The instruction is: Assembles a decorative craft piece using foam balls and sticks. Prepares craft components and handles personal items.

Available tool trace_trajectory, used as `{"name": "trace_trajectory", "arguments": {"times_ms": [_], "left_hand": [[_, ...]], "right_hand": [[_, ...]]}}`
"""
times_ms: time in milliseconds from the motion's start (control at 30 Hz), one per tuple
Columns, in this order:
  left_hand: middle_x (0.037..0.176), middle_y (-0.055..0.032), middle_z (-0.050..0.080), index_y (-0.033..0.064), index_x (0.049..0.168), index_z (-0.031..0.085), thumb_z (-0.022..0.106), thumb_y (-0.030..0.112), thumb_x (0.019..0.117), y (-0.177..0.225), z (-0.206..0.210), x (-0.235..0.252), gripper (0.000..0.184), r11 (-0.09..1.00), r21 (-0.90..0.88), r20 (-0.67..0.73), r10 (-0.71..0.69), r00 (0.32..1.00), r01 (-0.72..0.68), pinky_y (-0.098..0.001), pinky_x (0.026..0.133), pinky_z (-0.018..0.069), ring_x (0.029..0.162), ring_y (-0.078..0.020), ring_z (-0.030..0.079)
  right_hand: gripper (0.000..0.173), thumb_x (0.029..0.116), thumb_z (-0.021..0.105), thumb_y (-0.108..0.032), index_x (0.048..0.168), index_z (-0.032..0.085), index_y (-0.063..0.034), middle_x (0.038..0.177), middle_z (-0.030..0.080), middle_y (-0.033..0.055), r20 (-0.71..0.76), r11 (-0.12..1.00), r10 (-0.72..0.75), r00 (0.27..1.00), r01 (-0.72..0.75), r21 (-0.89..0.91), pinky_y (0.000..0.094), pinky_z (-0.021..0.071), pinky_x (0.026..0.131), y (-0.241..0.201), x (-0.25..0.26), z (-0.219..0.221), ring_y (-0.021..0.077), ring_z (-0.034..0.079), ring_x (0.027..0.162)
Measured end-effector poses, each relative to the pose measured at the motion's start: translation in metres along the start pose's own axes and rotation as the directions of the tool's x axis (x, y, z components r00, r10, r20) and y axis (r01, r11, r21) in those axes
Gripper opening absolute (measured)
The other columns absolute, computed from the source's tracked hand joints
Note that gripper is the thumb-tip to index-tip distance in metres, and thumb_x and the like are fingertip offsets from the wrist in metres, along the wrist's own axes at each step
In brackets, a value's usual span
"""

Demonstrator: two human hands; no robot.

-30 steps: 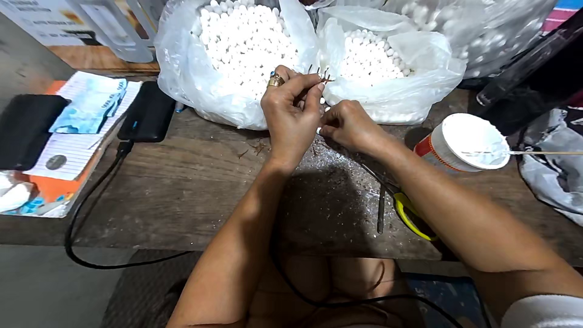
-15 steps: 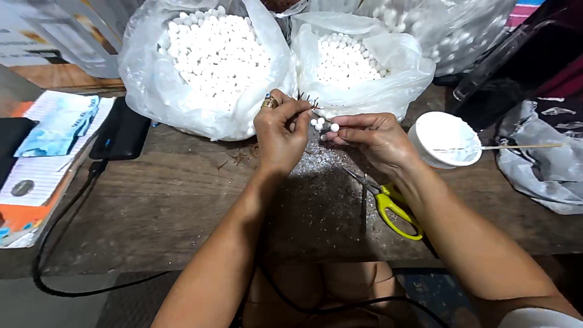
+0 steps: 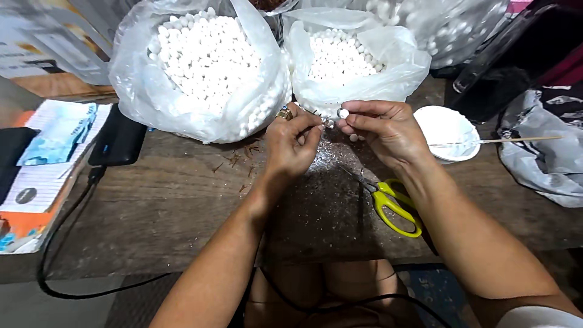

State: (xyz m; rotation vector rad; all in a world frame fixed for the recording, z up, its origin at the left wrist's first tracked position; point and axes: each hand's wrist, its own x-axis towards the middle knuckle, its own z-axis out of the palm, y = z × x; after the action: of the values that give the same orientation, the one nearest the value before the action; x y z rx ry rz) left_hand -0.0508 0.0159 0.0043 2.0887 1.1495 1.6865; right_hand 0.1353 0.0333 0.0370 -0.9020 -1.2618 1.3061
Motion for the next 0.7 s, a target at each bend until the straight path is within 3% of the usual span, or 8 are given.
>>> {"name": "trace_trajectory", "arguments": {"times_ms": [133,700], "left_hand": [[0.081,-0.0115,0.061,-0.0067,0.087,0.075,0.063,-0.001,0.0883,-0.0016,0.0024,-0.0008,0.013,0.998,0.002,0.002,0.056,0.998,-0.056,-0.0120,0.068,0.0439,0.073,-0.0033,0.055],[0.077,-0.0124,0.060,-0.0056,0.084,0.075,0.062,-0.001,0.0869,-0.0005,0.0055,-0.0030,0.014,0.992,0.044,0.021,0.114,0.993,-0.115,-0.0156,0.069,0.0423,0.074,-0.0078,0.055]], "right_hand": [[0.022,0.0884,0.063,0.015,0.099,0.074,-0.0004,0.084,0.076,0.0000,0.014,0.997,-0.074,0.997,0.074,-0.033,0.0227,0.0625,0.072,0.0029,0.0005,-0.0011,0.0069,0.072,0.072],[0.021,0.0870,0.065,0.014,0.098,0.075,-0.0016,0.081,0.076,-0.0008,0.046,0.995,-0.069,0.997,0.072,-0.070,0.0219,0.0618,0.070,0.0060,0.0009,-0.0007,0.0059,0.072,0.071]]}}
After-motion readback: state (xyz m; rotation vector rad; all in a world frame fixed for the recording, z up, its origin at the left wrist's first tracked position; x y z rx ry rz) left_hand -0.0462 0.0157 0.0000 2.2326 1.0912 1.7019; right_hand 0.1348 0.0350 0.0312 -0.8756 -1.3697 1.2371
